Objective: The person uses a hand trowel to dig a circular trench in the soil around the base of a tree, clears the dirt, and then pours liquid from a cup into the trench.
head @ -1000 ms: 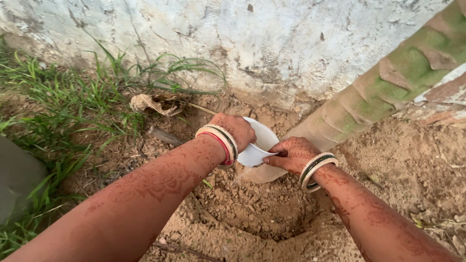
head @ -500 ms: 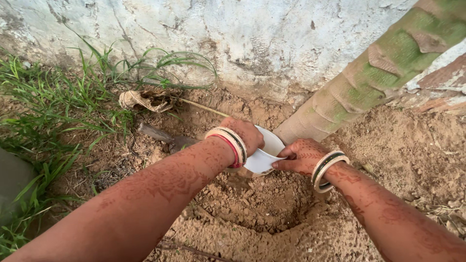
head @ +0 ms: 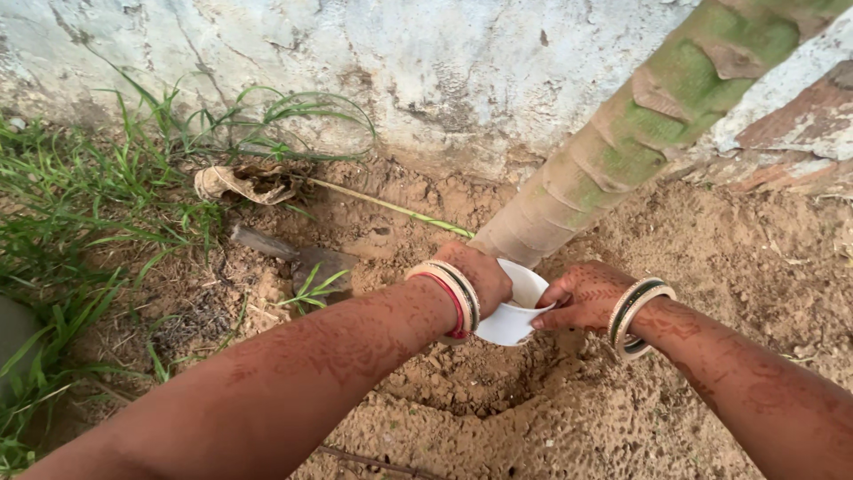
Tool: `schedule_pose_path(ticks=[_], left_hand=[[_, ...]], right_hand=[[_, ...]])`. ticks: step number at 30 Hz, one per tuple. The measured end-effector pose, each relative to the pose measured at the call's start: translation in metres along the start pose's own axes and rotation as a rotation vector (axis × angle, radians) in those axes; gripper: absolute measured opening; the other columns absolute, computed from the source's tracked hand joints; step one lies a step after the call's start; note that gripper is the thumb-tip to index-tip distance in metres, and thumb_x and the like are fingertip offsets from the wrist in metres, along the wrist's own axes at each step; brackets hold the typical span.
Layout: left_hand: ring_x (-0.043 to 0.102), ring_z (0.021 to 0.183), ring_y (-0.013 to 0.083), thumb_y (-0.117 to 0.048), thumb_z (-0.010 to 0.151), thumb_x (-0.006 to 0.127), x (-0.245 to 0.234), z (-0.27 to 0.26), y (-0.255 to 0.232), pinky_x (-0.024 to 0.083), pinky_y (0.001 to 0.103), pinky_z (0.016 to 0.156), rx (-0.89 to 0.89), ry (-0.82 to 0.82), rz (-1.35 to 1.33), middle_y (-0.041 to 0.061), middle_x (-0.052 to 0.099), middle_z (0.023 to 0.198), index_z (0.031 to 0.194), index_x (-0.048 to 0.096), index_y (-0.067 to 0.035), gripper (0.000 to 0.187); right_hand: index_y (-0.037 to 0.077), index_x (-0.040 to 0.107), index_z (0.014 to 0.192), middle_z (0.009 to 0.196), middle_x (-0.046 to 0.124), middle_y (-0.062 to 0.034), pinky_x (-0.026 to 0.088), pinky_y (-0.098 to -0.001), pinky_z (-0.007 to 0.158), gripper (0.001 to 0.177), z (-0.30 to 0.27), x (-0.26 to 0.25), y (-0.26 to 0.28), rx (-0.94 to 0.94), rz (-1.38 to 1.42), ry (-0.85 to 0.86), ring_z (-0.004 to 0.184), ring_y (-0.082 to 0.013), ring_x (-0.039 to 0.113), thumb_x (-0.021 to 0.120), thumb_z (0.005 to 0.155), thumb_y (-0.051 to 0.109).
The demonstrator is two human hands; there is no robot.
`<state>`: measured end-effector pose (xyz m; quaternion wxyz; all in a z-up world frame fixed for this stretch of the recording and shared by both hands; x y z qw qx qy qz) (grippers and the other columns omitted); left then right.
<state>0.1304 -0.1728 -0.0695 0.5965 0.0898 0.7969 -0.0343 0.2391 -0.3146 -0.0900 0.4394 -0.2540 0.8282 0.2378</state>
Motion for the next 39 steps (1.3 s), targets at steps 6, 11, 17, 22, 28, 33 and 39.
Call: schedule_pose_path(ticks=[6, 11, 17, 22, 28, 33, 39], left_hand=[[0.073, 0.108, 0.0231, -0.017, 0.089, 0.071, -0.004, 0.0, -0.021, 0.059, 0.039, 0.09, 0.068, 0.01, 0.097, 0.009, 0.076, 0.115, 0.121, 0.075, -0.017, 0.032], [0.073, 0.108, 0.0235, -0.016, 0.093, 0.068, -0.002, 0.012, -0.033, 0.06, 0.04, 0.087, 0.063, -0.044, 0.063, 0.007, 0.076, 0.115, 0.122, 0.074, -0.018, 0.03], [0.074, 0.1, 0.018, -0.02, 0.084, 0.079, -0.012, 0.001, -0.029, 0.058, 0.037, 0.086, 0.039, 0.048, 0.013, 0.006, 0.075, 0.113, 0.125, 0.068, -0.019, 0.043], [0.072, 0.091, 0.0217, -0.022, 0.091, 0.076, -0.017, 0.011, 0.011, 0.061, 0.037, 0.082, -0.155, 0.175, -0.004, 0.014, 0.076, 0.109, 0.122, 0.074, -0.009, 0.034], [0.068, 0.092, 0.0285, -0.042, 0.101, 0.063, 0.011, 0.052, 0.074, 0.056, 0.043, 0.087, -0.454, -0.053, -0.444, 0.015, 0.072, 0.118, 0.126, 0.072, -0.009, 0.042], [0.076, 0.101, 0.0254, -0.042, 0.097, 0.061, 0.039, 0.068, 0.086, 0.061, 0.041, 0.092, -0.448, 0.019, -0.736, 0.009, 0.076, 0.121, 0.135, 0.066, -0.015, 0.047], [0.058, 0.133, 0.028, -0.051, 0.095, 0.061, 0.033, 0.072, 0.077, 0.048, 0.046, 0.11, -0.439, -0.048, -0.806, 0.007, 0.049, 0.154, 0.153, 0.044, -0.018, 0.069]], right_hand=[[0.025, 0.086, 0.102, 0.091, 0.084, 0.0034, 0.057, -0.0304, 0.084, 0.033, -0.01, -0.004, -0.019, 0.103, 0.011, -0.007, 0.084, -0.0106, 0.076, 0.086, 0.073, 0.041], [0.024, 0.085, 0.1, 0.09, 0.084, -0.0002, 0.06, -0.033, 0.085, 0.035, -0.018, -0.01, -0.035, 0.145, 0.027, -0.067, 0.086, -0.0139, 0.077, 0.09, 0.074, 0.046], [0.027, 0.083, 0.102, 0.097, 0.08, 0.0006, 0.058, -0.0348, 0.09, 0.038, -0.015, -0.007, -0.055, 0.083, -0.195, -0.157, 0.092, -0.0144, 0.075, 0.084, 0.072, 0.051], [0.026, 0.082, 0.1, 0.094, 0.079, -0.0003, 0.058, -0.0349, 0.089, 0.039, -0.013, -0.007, -0.062, 0.045, -0.279, -0.173, 0.092, -0.015, 0.074, 0.08, 0.075, 0.055], [0.026, 0.084, 0.097, 0.093, 0.081, 0.0011, 0.057, -0.032, 0.09, 0.035, -0.009, -0.005, -0.08, 0.149, -0.152, -0.18, 0.091, -0.0134, 0.075, 0.081, 0.073, 0.052], [0.032, 0.081, 0.111, 0.104, 0.081, 0.0032, 0.059, -0.033, 0.092, 0.038, -0.002, -0.002, -0.095, 0.267, -0.139, -0.207, 0.096, -0.0128, 0.074, 0.08, 0.078, 0.051], [0.032, 0.077, 0.12, 0.13, 0.073, 0.003, 0.062, -0.0369, 0.094, 0.044, 0.005, -0.007, -0.104, 0.366, -0.074, -0.233, 0.102, -0.0168, 0.074, 0.08, 0.079, 0.048]])
Point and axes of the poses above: each hand's wrist, its own z-axis towards the middle knuckle, its own x-axis out of the palm, y = z × x, the point moved 4 cm from there along z, towards the middle knuckle
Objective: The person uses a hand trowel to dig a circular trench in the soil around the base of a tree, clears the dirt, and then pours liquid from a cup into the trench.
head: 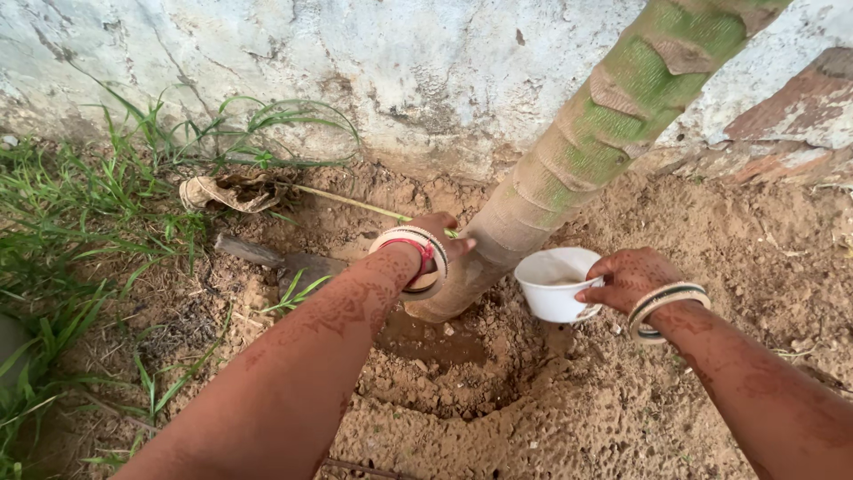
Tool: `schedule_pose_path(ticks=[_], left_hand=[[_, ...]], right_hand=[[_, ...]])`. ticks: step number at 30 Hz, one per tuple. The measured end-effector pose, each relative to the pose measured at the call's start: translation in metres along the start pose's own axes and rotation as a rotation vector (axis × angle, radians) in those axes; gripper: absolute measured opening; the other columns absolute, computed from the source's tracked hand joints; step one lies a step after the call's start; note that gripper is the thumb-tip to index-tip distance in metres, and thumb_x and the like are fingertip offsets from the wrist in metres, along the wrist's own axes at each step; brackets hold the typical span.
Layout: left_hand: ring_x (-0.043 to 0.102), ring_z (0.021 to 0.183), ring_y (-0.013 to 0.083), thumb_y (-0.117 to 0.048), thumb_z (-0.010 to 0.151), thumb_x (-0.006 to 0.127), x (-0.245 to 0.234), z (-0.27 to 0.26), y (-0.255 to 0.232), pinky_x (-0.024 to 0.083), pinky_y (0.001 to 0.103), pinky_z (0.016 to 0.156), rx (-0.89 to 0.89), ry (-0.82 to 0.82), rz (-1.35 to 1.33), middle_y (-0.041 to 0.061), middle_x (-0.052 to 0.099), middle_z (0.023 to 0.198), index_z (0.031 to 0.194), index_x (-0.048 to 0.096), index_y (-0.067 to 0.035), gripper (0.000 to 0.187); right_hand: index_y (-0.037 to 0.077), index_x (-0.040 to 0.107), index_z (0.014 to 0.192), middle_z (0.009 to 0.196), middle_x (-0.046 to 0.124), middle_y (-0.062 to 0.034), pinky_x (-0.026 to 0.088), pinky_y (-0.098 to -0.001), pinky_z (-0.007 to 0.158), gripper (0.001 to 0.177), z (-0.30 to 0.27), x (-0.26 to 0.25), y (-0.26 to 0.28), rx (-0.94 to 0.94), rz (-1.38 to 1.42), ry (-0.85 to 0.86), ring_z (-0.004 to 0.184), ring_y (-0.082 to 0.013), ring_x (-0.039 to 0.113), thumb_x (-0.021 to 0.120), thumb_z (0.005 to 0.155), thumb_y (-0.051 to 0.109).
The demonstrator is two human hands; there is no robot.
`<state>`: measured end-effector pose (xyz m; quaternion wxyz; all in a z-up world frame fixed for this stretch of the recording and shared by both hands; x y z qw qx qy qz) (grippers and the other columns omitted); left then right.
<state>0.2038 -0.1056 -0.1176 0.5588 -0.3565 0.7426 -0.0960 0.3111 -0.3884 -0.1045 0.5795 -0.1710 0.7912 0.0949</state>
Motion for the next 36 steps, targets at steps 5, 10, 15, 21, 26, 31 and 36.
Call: schedule_pose_path(ticks=[5, 10, 15, 21, 26, 31, 36], left_hand=[[0.056, 0.135, 0.0315, -0.052, 0.096, 0.06, 0.013, 0.016, -0.001, 0.047, 0.043, 0.113, -0.008, 0.025, -0.076, 0.011, 0.047, 0.157, 0.16, 0.031, -0.02, 0.077], [0.061, 0.129, 0.0286, -0.047, 0.098, 0.057, 0.024, 0.019, -0.003, 0.05, 0.041, 0.11, 0.016, 0.006, -0.181, 0.009, 0.05, 0.154, 0.159, 0.032, -0.023, 0.07], [0.071, 0.116, 0.0279, -0.042, 0.098, 0.056, 0.035, 0.032, -0.002, 0.055, 0.041, 0.104, -0.006, -0.053, -0.277, 0.01, 0.063, 0.139, 0.148, 0.049, -0.02, 0.055], [0.068, 0.115, 0.0295, -0.038, 0.101, 0.056, 0.055, 0.082, 0.027, 0.05, 0.04, 0.105, -0.011, -0.206, -0.346, 0.013, 0.071, 0.125, 0.13, 0.067, -0.013, 0.039], [0.068, 0.099, 0.0238, -0.032, 0.102, 0.058, 0.062, 0.107, 0.055, 0.051, 0.04, 0.093, -0.078, -0.237, -0.687, 0.012, 0.073, 0.112, 0.125, 0.07, -0.006, 0.037], [0.064, 0.074, 0.019, -0.03, 0.1, 0.059, 0.041, 0.087, 0.08, 0.052, 0.039, 0.068, -0.223, -0.221, -1.055, 0.011, 0.073, 0.092, 0.124, 0.07, -0.006, 0.036], [0.064, 0.076, 0.0192, -0.031, 0.101, 0.057, 0.021, 0.065, 0.106, 0.052, 0.039, 0.07, -0.287, -0.243, -1.072, 0.011, 0.073, 0.094, 0.125, 0.069, -0.006, 0.037]], right_hand=[[0.032, 0.078, 0.12, 0.134, 0.071, 0.0046, 0.056, -0.037, 0.102, 0.046, -0.002, -0.012, 0.009, -0.032, -0.115, -0.043, 0.109, -0.0184, 0.072, 0.078, 0.081, 0.055], [0.034, 0.075, 0.125, 0.132, 0.072, 0.0036, 0.055, -0.038, 0.104, 0.049, -0.007, -0.016, 0.021, 0.019, -0.156, -0.019, 0.115, -0.0199, 0.07, 0.077, 0.082, 0.057], [0.035, 0.075, 0.121, 0.137, 0.066, 0.0037, 0.06, -0.04, 0.096, 0.044, -0.008, -0.005, 0.031, -0.082, -0.2, -0.05, 0.113, -0.0207, 0.068, 0.076, 0.082, 0.054], [0.034, 0.074, 0.122, 0.128, 0.071, 0.0005, 0.062, -0.0374, 0.091, 0.041, -0.024, -0.002, 0.044, -0.058, -0.235, 0.029, 0.108, -0.018, 0.068, 0.075, 0.085, 0.052], [0.028, 0.078, 0.113, 0.112, 0.078, 0.0, 0.065, -0.0358, 0.084, 0.04, -0.026, 0.007, 0.047, -0.165, -0.052, 0.047, 0.09, -0.0172, 0.078, 0.082, 0.077, 0.044], [0.026, 0.082, 0.102, 0.094, 0.083, -0.0002, 0.061, -0.0304, 0.085, 0.038, -0.042, -0.01, 0.071, -0.359, -0.009, 0.021, 0.084, -0.0122, 0.078, 0.085, 0.071, 0.047], [0.02, 0.084, 0.097, 0.083, 0.082, -0.0015, 0.059, -0.0294, 0.078, 0.041, -0.072, -0.042, 0.109, -0.479, 0.2, 0.018, 0.081, -0.0128, 0.079, 0.088, 0.069, 0.05]])
Point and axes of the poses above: each hand's wrist, its own z-axis towards the middle knuckle, its own x-axis out of the palm, y = z × x, the point moved 4 cm from there along z, towards the middle knuckle
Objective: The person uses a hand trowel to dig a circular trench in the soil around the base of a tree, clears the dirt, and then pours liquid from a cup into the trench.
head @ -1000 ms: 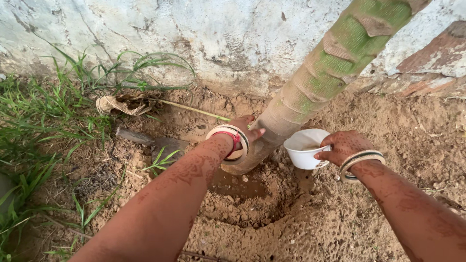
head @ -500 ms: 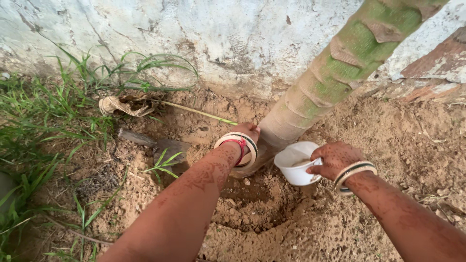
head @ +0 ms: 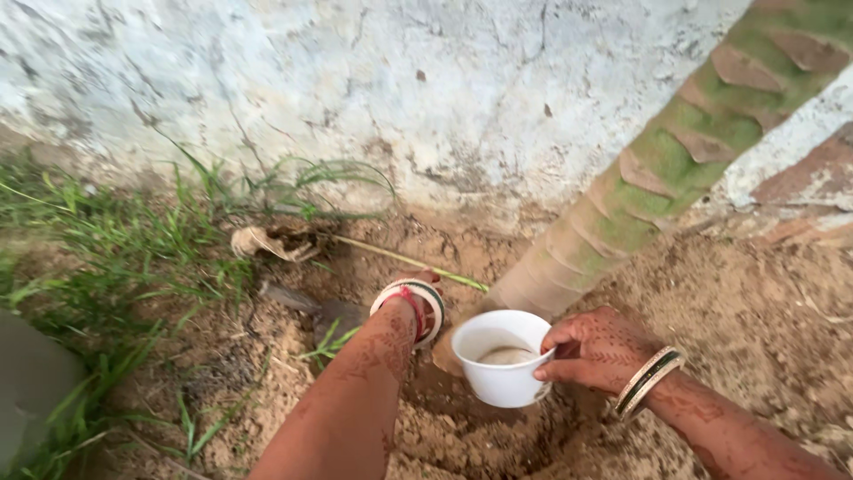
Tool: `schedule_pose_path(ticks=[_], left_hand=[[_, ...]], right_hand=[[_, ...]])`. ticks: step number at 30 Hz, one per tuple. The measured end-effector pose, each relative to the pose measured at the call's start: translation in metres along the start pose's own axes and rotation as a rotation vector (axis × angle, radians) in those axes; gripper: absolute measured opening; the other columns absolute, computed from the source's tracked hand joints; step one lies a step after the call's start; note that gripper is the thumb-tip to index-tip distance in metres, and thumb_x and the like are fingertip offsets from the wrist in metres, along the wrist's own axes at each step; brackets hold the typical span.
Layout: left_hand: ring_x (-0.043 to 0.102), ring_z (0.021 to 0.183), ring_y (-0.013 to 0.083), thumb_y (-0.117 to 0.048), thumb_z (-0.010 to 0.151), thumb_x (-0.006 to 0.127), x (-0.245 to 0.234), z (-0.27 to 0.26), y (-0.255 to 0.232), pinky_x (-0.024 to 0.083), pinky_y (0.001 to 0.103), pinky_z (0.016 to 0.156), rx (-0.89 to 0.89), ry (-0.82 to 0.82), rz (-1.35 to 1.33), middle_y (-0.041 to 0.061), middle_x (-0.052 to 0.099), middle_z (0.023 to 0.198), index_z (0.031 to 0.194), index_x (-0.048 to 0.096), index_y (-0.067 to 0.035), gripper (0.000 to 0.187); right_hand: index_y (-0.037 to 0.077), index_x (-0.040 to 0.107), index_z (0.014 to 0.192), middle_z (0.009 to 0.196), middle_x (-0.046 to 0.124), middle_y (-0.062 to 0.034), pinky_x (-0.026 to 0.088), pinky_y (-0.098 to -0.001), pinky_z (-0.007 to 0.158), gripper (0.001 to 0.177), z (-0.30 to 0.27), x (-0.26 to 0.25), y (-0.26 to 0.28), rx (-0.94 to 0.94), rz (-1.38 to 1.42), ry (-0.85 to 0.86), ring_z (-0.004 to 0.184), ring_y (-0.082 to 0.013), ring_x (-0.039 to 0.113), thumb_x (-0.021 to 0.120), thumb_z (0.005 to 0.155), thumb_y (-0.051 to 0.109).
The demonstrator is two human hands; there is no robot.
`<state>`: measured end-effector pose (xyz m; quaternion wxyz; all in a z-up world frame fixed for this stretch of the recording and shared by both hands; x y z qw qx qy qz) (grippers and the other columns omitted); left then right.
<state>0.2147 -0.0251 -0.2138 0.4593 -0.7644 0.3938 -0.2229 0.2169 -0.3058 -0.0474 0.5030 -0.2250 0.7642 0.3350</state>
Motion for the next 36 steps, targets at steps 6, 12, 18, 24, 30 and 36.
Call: schedule_pose_path(ticks=[6, 12, 18, 24, 30, 36], left_hand=[[0.065, 0.078, 0.0195, -0.033, 0.101, 0.056, -0.042, -0.004, 0.0, 0.052, 0.04, 0.072, -0.042, -0.043, 0.001, 0.011, 0.073, 0.096, 0.125, 0.069, -0.006, 0.039], [0.065, 0.08, 0.0198, -0.035, 0.102, 0.055, -0.063, -0.01, 0.002, 0.052, 0.04, 0.074, -0.04, -0.047, -0.005, 0.012, 0.072, 0.098, 0.126, 0.068, -0.006, 0.04], [0.066, 0.083, 0.0201, -0.036, 0.102, 0.053, -0.031, -0.016, -0.022, 0.052, 0.04, 0.076, 0.044, 0.02, 0.009, 0.012, 0.072, 0.1, 0.127, 0.067, -0.006, 0.042], [0.066, 0.085, 0.0205, -0.038, 0.103, 0.052, -0.007, -0.025, -0.036, 0.052, 0.04, 0.078, 0.084, 0.053, 0.043, 0.012, 0.072, 0.103, 0.128, 0.067, -0.005, 0.044], [0.067, 0.087, 0.0208, -0.04, 0.103, 0.05, -0.021, -0.021, -0.026, 0.052, 0.041, 0.08, 0.065, 0.01, 0.043, 0.013, 0.071, 0.105, 0.128, 0.066, -0.005, 0.045], [0.067, 0.09, 0.0211, -0.041, 0.104, 0.049, -0.039, -0.008, -0.008, 0.052, 0.041, 0.082, 0.009, -0.041, 0.036, 0.013, 0.071, 0.107, 0.129, 0.065, -0.005, 0.047]], right_hand=[[0.019, 0.082, 0.105, 0.089, 0.079, -0.0052, 0.057, -0.033, 0.074, 0.045, 0.005, -0.019, 0.048, -0.035, 0.048, -0.191, 0.079, -0.0159, 0.076, 0.089, 0.071, 0.047], [0.016, 0.082, 0.107, 0.091, 0.082, -0.0044, 0.061, -0.0314, 0.074, 0.045, 0.008, -0.032, 0.08, -0.005, 0.177, -0.246, 0.081, -0.0129, 0.079, 0.089, 0.073, 0.044], [0.022, 0.083, 0.102, 0.096, 0.08, -0.0011, 0.065, -0.0321, 0.072, 0.035, 0.015, -0.018, 0.105, 0.034, 0.191, -0.274, 0.084, -0.0126, 0.078, 0.085, 0.078, 0.047], [0.012, 0.082, 0.09, 0.095, 0.08, -0.0056, 0.06, -0.0342, 0.08, 0.034, 0.033, 0.001, 0.119, -0.301, 0.214, -0.458, 0.084, -0.0163, 0.078, 0.087, 0.071, 0.04], [0.01, 0.08, 0.086, 0.09, 0.077, -0.0066, 0.059, -0.0353, 0.076, 0.033, 0.038, 0.007, 0.127, -0.361, 0.18, -0.567, 0.082, -0.0201, 0.075, 0.085, 0.072, 0.04], [0.009, 0.08, 0.087, 0.091, 0.078, -0.0061, 0.059, -0.034, 0.077, 0.031, 0.03, 0.014, 0.136, -0.341, 0.281, -0.502, 0.083, -0.0196, 0.077, 0.086, 0.073, 0.037]])
Point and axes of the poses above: each hand's wrist, its own z-axis towards the middle knuckle, its own x-axis out of the palm, y = z × x, the point moved 4 cm from there along z, towards the middle knuckle
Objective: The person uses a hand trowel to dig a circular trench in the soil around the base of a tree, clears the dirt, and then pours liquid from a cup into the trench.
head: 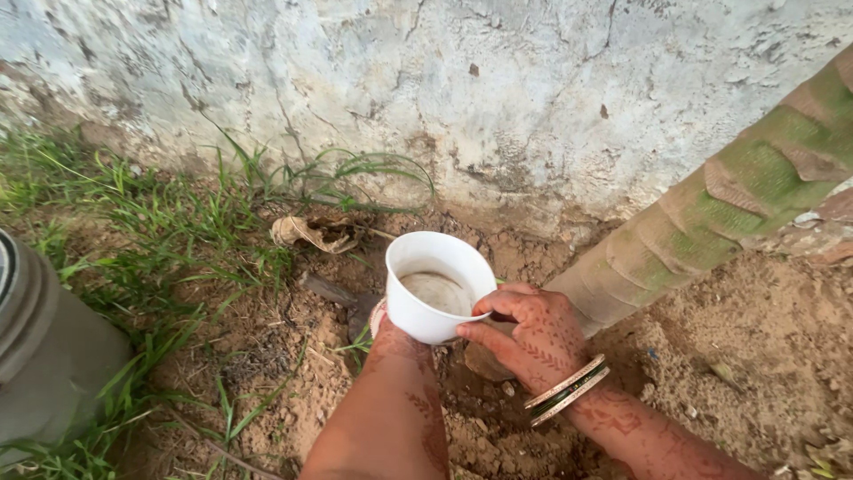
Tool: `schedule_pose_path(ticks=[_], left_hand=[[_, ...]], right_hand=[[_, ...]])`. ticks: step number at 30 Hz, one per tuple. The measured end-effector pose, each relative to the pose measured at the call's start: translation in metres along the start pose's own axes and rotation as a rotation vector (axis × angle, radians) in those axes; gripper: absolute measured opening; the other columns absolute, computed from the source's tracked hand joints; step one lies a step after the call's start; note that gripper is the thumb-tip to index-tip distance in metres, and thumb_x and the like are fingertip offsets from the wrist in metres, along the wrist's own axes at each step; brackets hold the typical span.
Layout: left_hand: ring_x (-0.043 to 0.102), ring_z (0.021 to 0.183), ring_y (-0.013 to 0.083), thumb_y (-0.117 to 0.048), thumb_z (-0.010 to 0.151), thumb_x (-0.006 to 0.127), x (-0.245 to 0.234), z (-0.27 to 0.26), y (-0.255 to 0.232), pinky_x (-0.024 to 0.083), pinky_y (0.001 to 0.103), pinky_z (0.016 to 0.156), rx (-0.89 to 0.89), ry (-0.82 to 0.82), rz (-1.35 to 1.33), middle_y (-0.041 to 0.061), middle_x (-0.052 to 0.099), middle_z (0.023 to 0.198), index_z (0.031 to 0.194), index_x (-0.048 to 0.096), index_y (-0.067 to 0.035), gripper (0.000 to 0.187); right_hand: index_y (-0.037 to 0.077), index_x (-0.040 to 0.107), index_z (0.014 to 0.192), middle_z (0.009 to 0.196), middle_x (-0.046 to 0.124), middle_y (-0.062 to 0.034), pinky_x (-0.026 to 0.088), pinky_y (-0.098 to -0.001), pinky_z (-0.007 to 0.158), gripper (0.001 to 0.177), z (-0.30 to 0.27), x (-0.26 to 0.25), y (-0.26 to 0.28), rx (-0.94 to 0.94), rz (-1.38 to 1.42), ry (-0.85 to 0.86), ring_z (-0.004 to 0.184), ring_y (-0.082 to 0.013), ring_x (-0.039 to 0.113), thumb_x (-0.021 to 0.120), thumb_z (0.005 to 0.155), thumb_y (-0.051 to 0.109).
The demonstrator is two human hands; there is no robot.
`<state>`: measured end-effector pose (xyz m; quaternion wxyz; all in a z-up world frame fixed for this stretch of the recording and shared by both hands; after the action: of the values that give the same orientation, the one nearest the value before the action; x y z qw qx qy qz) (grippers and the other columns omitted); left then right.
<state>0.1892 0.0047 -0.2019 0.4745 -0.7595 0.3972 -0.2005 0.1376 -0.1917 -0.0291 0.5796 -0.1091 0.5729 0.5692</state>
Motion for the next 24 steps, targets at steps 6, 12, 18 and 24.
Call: schedule_pose_path(ticks=[6, 12, 18, 24], left_hand=[[0.068, 0.092, 0.0214, -0.043, 0.104, 0.047, -0.004, 0.009, 0.01, 0.052, 0.041, 0.085, -0.033, -0.021, 0.006, 0.014, 0.071, 0.109, 0.13, 0.065, -0.005, 0.049], [0.068, 0.095, 0.0217, -0.045, 0.105, 0.046, 0.002, 0.009, -0.002, 0.052, 0.042, 0.087, -0.007, -0.014, 0.009, 0.014, 0.07, 0.111, 0.13, 0.064, -0.005, 0.05], [0.069, 0.097, 0.022, -0.046, 0.105, 0.045, 0.015, 0.003, -0.034, 0.052, 0.042, 0.089, 0.055, 0.011, 0.021, 0.014, 0.07, 0.113, 0.131, 0.063, -0.005, 0.052], [0.069, 0.099, 0.0223, -0.048, 0.106, 0.043, 0.011, 0.006, -0.034, 0.051, 0.042, 0.091, 0.046, -0.003, 0.032, 0.015, 0.07, 0.115, 0.132, 0.063, -0.005, 0.054]], right_hand=[[0.009, 0.08, 0.084, 0.089, 0.08, -0.0061, 0.06, -0.0329, 0.077, 0.032, -0.008, -0.001, 0.013, -0.027, 0.015, -0.041, 0.082, -0.0187, 0.078, 0.088, 0.069, 0.036], [0.013, 0.08, 0.093, 0.093, 0.08, -0.0038, 0.063, -0.0324, 0.069, 0.033, 0.0, 0.018, -0.009, 0.14, -0.026, 0.021, 0.076, -0.0138, 0.078, 0.081, 0.077, 0.042], [0.01, 0.081, 0.094, 0.092, 0.077, -0.0101, 0.061, -0.0363, 0.068, 0.035, 0.014, 0.025, -0.027, 0.034, -0.154, -0.084, 0.072, -0.0181, 0.073, 0.081, 0.08, 0.042], [0.009, 0.081, 0.093, 0.091, 0.077, -0.0111, 0.061, -0.0356, 0.07, 0.035, 0.01, 0.022, -0.016, 0.004, -0.064, -0.104, 0.077, -0.0177, 0.075, 0.083, 0.078, 0.04]])
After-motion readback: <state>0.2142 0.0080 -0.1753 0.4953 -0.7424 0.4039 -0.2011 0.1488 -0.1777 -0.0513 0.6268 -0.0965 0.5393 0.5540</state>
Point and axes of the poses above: each hand's wrist, its own z-axis towards the middle knuckle, its own x-axis out of the palm, y = z × x, the point moved 4 cm from there along z, towards the middle knuckle
